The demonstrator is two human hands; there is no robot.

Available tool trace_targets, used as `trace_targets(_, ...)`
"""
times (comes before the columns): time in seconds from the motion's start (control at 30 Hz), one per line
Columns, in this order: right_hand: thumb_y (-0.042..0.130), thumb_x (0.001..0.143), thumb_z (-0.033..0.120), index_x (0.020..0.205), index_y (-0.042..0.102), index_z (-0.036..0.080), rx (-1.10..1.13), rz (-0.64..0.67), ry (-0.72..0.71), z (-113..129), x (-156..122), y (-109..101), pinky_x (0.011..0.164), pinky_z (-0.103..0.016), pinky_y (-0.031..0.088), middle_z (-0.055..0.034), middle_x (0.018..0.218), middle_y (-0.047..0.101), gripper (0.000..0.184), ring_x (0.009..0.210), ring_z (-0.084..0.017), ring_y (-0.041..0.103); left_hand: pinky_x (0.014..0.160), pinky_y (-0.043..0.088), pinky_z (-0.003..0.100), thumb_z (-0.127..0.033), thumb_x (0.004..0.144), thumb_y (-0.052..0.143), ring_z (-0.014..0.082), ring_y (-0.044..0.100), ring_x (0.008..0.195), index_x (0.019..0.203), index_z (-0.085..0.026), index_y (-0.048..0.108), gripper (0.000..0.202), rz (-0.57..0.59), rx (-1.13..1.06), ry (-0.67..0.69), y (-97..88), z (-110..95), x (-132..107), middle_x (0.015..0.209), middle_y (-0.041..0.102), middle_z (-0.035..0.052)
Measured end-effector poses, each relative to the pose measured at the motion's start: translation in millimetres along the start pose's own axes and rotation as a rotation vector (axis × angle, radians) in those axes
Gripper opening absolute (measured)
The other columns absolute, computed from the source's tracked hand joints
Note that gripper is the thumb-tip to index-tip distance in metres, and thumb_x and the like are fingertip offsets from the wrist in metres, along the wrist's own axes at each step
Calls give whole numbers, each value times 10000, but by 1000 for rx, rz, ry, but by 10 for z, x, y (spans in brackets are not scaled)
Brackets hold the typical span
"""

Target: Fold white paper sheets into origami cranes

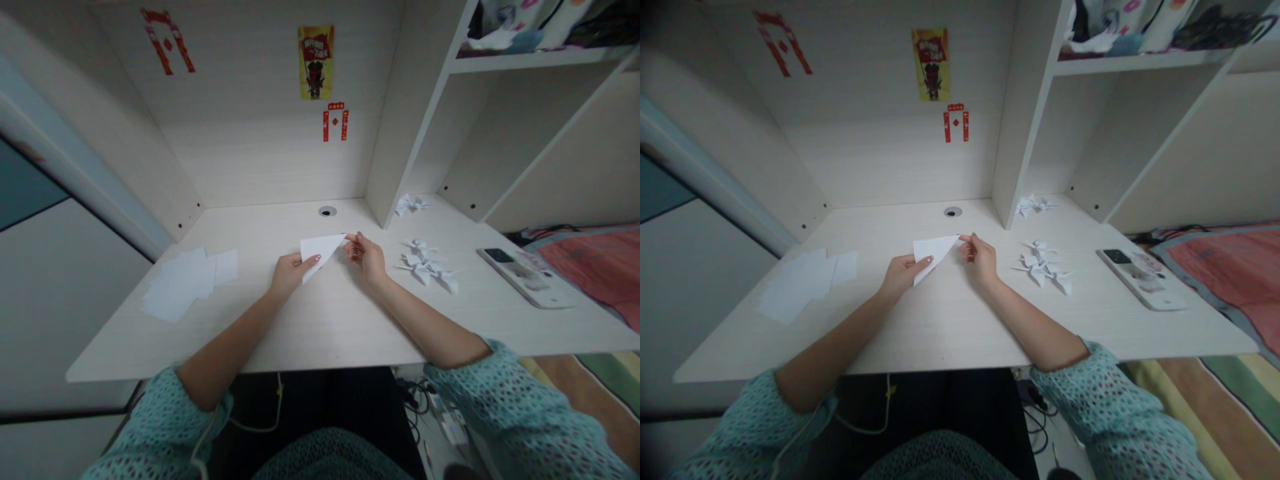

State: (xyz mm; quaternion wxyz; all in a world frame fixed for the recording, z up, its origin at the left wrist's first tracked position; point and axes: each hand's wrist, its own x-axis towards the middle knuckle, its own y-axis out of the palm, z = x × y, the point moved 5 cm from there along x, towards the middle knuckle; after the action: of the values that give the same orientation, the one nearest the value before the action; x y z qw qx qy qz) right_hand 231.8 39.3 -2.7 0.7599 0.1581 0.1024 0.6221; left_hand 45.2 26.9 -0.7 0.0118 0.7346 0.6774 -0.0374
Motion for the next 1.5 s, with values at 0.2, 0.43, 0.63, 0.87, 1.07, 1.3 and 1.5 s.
trace_targets(0.2,676,636,527,694,707,133,-309,264,3,-46,-90,205,491,-240,339,-49,636,635,399,516,-99,453,580,413,254,-420,583,750,169,600,650,810,-125,722,373,-41,-68,68,-18,-65,-9,831,708,93)
trace_targets(0.43,602,731,474,637,620,149,-398,336,-128,-56,-139,268,542,-244,353,-7,586,565,339,539,-107,453,663,440,272,-381,602,741,196,611,735,795,-143,717,307,111,-27,110,99,-33,-15,799,703,79)
trace_targets(0.63,481,829,425,667,562,179,-688,276,-340,18,-204,277,558,-235,350,6,610,545,305,583,-123,480,606,408,247,-425,650,694,158,576,659,806,-137,706,328,120,35,118,83,-110,-45,756,679,52)
trace_targets(0.87,496,835,401,674,623,185,-898,353,-453,89,-341,392,566,-244,343,-11,633,604,298,577,-125,492,501,341,216,-465,622,701,118,506,554,682,-125,671,347,29,59,124,32,-127,-54,613,592,10)
trace_targets(1.07,540,782,493,662,659,165,-726,378,-312,-62,-338,411,522,-237,340,-6,609,623,369,526,-106,478,478,302,209,-473,671,659,99,452,534,644,-134,661,339,-131,170,281,9,-192,-121,551,507,-16)
trace_targets(1.3,586,737,510,713,712,164,-651,476,-181,-187,-396,442,455,-229,293,-18,619,643,369,466,-83,413,437,267,212,-492,626,691,82,393,472,577,-137,602,369,-260,-37,261,-144,-218,-52,508,463,-30)
trace_targets(1.5,588,714,545,701,716,162,-645,449,-173,-164,-404,444,426,-228,236,-5,545,586,404,441,-76,343,466,314,212,-476,591,725,93,450,497,682,-135,666,358,-287,-202,194,-201,-204,-5,555,536,-16)
